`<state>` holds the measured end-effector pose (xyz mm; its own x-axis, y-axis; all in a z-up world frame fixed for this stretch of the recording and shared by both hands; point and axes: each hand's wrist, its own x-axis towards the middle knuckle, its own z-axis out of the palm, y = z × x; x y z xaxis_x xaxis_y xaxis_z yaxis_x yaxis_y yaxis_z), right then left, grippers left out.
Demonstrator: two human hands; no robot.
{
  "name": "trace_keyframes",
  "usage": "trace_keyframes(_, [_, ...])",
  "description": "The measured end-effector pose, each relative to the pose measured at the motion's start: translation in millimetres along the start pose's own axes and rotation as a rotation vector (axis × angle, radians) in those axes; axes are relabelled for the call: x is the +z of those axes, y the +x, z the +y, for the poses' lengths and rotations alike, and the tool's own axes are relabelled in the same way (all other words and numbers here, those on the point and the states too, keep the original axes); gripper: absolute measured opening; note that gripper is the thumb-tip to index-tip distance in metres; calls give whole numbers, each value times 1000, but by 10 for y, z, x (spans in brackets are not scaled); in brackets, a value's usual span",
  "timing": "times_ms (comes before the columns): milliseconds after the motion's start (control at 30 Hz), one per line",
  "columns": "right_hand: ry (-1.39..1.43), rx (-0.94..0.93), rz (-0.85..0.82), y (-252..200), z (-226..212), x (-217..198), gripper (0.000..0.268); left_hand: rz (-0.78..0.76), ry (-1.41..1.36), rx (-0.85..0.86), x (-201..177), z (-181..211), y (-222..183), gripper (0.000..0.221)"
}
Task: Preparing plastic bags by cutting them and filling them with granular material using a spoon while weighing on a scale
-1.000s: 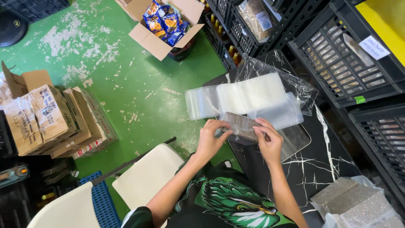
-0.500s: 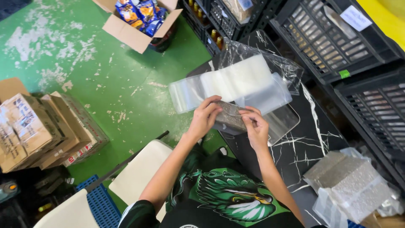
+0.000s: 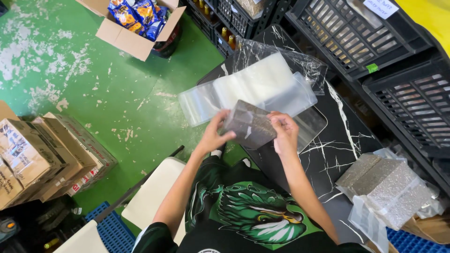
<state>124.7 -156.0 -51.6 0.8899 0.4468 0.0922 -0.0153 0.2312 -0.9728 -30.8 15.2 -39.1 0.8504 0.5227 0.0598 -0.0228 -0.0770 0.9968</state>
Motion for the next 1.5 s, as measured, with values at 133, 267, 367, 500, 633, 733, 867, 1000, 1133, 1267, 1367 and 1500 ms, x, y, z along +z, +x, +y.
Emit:
trace_keyframes(133, [66, 60, 30, 86, -163, -62, 3, -36, 155, -213, -90, -507, -251, 97])
trace_keyframes(267, [233, 305, 162, 162, 40, -416, 8, 47, 112, -211, -171, -553, -184, 91])
trace_keyframes(367, [386, 391, 265, 131, 343, -653, 11, 50, 191, -96, -319, -321, -91, 82])
trace_keyframes(500, [5, 392, 131, -227, 522, -844, 6, -49, 331, 145, -538, 245, 52, 67])
trace_keyframes(633, [-699, 284, -171, -458, 769, -741, 13, -98, 212, 145, -474, 703, 60, 30])
trace_keyframes(733, [-199, 634, -95, -513, 938, -508, 22, -92, 109, 101, -293, 939, 67, 16])
trace_keyframes(867, [108, 787, 39, -504, 600, -116, 21, -71, 97, 114, 112, 928, 153, 25])
trace_keyframes(1000, [-291, 219, -138, -393, -523, 475, 38, -20, 180, 64, 363, 647, 225, 25])
trace_keyframes(1133, [-484, 37, -280, -324, -642, 569, 33, 17, 224, 38, 298, 632, 247, 21])
trace_keyframes(1267, [-799, -188, -432, -123, -486, 456, 29, 14, 181, 34, 309, 688, 259, 18])
trace_keyframes(1367, [-750, -175, -460, -73, -433, 447, 24, -27, 230, 31, 224, 679, 282, 16])
trace_keyframes(1500, [-438, -48, -383, -60, -664, 558, 8, -278, 367, -78, -26, 766, 420, 25])
